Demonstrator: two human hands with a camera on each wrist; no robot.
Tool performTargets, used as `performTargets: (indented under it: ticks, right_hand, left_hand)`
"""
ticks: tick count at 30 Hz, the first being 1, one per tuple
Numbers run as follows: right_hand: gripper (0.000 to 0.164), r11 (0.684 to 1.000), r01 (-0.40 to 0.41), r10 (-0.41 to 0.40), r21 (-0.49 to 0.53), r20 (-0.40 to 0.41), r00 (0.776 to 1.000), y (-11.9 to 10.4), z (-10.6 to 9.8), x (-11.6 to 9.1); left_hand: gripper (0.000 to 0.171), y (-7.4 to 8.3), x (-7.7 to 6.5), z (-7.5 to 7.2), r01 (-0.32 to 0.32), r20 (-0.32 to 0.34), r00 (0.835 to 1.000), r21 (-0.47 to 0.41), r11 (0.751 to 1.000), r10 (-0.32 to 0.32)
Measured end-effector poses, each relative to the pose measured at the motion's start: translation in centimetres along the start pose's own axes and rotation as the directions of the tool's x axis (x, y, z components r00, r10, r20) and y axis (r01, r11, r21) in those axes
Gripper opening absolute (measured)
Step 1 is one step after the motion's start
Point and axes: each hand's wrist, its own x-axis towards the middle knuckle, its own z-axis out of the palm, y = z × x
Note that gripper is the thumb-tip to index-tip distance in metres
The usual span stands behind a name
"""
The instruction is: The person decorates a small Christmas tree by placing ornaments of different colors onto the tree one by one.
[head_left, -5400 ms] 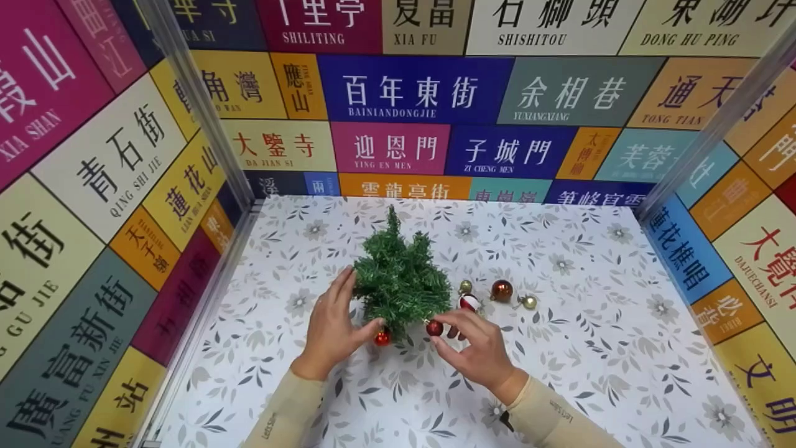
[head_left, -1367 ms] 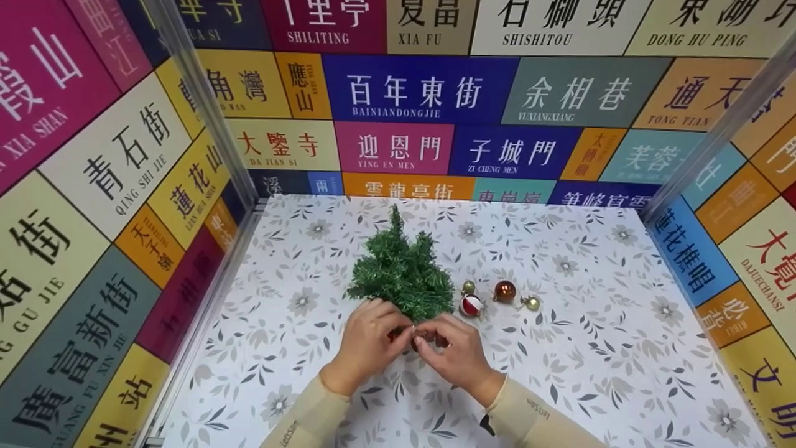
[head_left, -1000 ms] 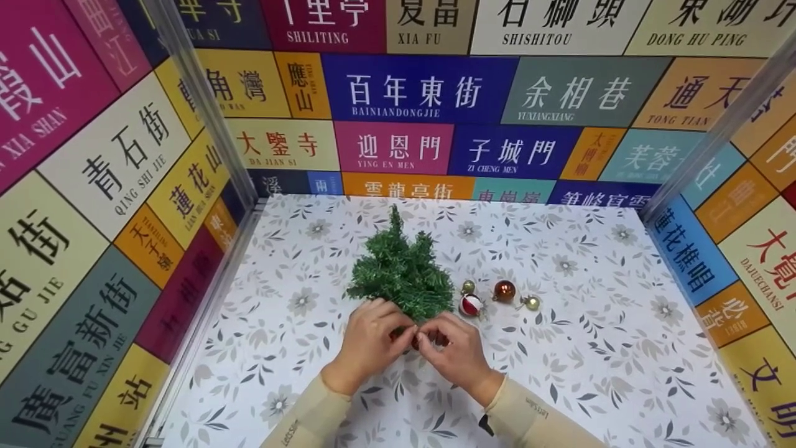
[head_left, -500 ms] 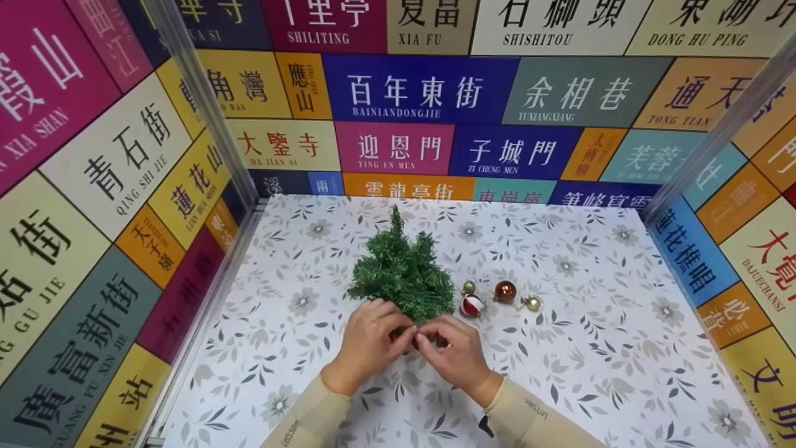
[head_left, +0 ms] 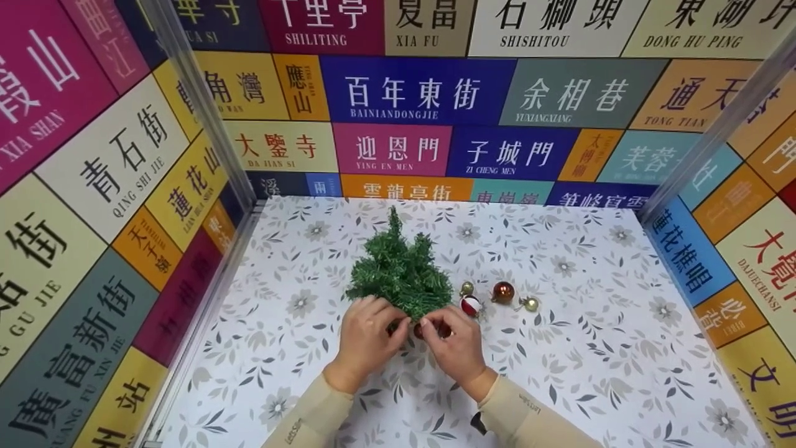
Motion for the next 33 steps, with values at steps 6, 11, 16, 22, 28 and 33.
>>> performTargets:
  ticks: [6, 11, 16, 22, 28, 33]
  right_hand:
    - [0.021, 1.000, -0.009, 0.008, -0.007, -0.021, 1.000, -1.38, 0.09, 1.00]
    - [0.020, 0.998, -0.061, 0.061, 0.001, -0.020, 0.998, -1.32, 0.25, 0.98]
    - [0.021, 0.996, -0.094, 0.094, 0.003, -0.028, 0.995, -1.21, 0.38, 0.92]
    - [0.022, 0.994, -0.106, 0.106, -0.012, -0.012, 0.994, -1.18, 0.50, 0.49]
    - [0.021, 0.994, -0.105, 0.105, -0.024, -0.020, 0.994, -0.82, 0.54, 0.26]
    - [0.019, 0.995, -0.103, 0.103, 0.013, -0.037, 0.994, -1.09, 0.55, 0.54]
  left_hand:
    - [0.008, 0.24, 0.28, 0.07, 0.023, -0.058, 0.998, 0.002, 1.000, -0.023]
    - [0.008, 0.26, 0.16, 0.30, 0.053, -0.052, 0.997, 0.026, 0.998, -0.051]
    - [0.010, 0.20, -0.03, 0.55, 0.060, -0.043, 0.997, 0.037, 0.997, -0.059]
    - [0.010, 0.15, -0.37, 0.64, 0.038, -0.030, 0.999, 0.038, 0.999, -0.037]
    - [0.010, 0.14, -0.32, 0.68, 0.044, -0.038, 0.998, 0.042, 0.998, -0.043]
    - [0.011, 0.26, -0.23, 0.71, 0.062, -0.058, 0.997, 0.043, 0.997, -0.060]
